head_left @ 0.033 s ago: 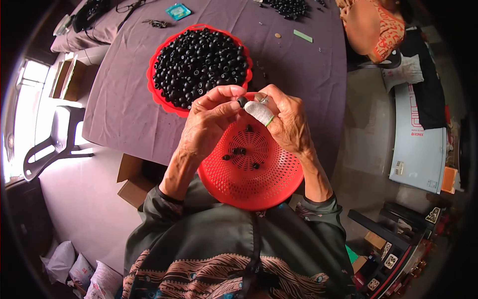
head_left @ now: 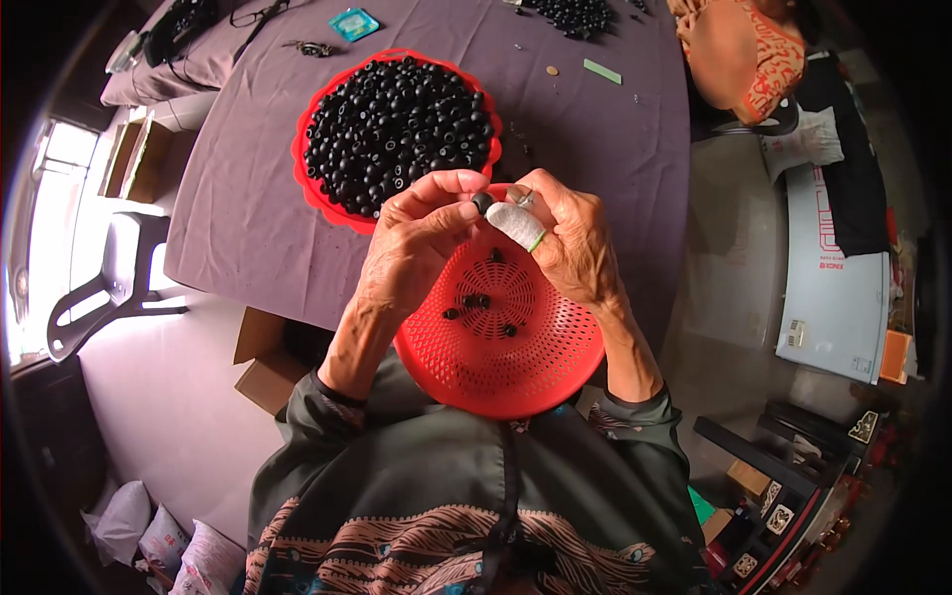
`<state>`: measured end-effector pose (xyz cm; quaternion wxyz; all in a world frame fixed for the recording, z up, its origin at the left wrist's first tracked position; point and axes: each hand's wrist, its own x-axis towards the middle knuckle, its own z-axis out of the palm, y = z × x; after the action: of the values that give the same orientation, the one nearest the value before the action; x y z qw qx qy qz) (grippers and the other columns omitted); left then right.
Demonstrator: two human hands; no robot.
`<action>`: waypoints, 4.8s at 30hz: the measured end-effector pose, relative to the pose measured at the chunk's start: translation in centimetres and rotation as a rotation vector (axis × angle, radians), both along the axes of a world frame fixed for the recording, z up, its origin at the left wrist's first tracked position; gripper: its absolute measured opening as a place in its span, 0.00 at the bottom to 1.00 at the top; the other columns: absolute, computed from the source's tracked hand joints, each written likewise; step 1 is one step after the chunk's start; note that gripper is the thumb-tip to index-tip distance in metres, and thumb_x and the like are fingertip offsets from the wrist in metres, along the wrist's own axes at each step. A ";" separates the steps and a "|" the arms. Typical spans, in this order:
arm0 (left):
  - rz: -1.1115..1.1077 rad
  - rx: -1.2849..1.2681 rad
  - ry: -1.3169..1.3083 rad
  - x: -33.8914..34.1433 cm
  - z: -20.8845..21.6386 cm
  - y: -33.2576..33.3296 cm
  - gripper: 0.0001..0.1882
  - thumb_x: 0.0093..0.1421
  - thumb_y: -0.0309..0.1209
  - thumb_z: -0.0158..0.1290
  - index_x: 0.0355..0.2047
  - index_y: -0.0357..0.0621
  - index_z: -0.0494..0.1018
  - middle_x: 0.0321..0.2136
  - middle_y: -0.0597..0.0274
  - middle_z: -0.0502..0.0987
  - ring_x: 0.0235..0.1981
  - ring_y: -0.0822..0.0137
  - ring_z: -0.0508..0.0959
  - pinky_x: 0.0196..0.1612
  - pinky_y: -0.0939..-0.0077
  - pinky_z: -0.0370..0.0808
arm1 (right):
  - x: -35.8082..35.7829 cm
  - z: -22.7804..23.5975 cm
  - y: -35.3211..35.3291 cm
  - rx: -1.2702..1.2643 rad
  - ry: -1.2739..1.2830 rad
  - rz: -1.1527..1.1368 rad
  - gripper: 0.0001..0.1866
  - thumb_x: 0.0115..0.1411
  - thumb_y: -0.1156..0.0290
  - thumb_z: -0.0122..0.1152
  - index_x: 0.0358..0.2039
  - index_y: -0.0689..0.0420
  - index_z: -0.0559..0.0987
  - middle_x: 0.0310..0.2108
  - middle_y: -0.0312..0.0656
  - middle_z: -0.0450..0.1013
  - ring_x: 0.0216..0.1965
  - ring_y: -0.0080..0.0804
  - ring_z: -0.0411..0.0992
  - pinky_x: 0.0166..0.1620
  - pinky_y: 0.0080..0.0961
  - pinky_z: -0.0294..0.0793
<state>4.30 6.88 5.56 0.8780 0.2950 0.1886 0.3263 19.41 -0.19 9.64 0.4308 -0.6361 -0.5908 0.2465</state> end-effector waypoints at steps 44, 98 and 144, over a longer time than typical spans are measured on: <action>-0.026 -0.017 -0.076 0.2 0.2 -1.2 0.10 0.54 0.20 0.52 0.37 0.33 0.73 0.34 0.54 0.76 0.35 0.68 0.76 0.42 0.75 0.75 | 0.5 0.3 -0.2 0.033 -0.503 0.124 0.23 0.49 0.50 0.59 0.28 0.61 0.71 0.17 0.44 0.69 0.19 0.41 0.71 0.21 0.32 0.69; 0.018 -0.042 -0.088 0.5 -0.3 -2.2 0.07 0.55 0.19 0.50 0.35 0.33 0.72 0.33 0.56 0.76 0.35 0.68 0.76 0.41 0.75 0.74 | 0.9 -0.3 -0.5 0.057 -0.566 0.170 0.24 0.50 0.47 0.57 0.20 0.58 0.68 0.10 0.42 0.67 0.15 0.41 0.70 0.17 0.33 0.69; -0.033 -0.231 -0.184 0.7 -1.2 -2.6 0.07 0.56 0.22 0.49 0.36 0.37 0.71 0.33 0.59 0.75 0.34 0.68 0.75 0.41 0.73 0.74 | 1.1 -0.6 -0.3 0.024 -0.413 0.145 0.29 0.46 0.43 0.59 0.21 0.61 0.67 0.16 0.44 0.68 0.18 0.41 0.70 0.20 0.30 0.67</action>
<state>5.00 4.27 4.31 0.9249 0.1641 0.1385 0.3137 20.52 -0.54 9.04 0.2892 -0.6240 -0.7134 0.1342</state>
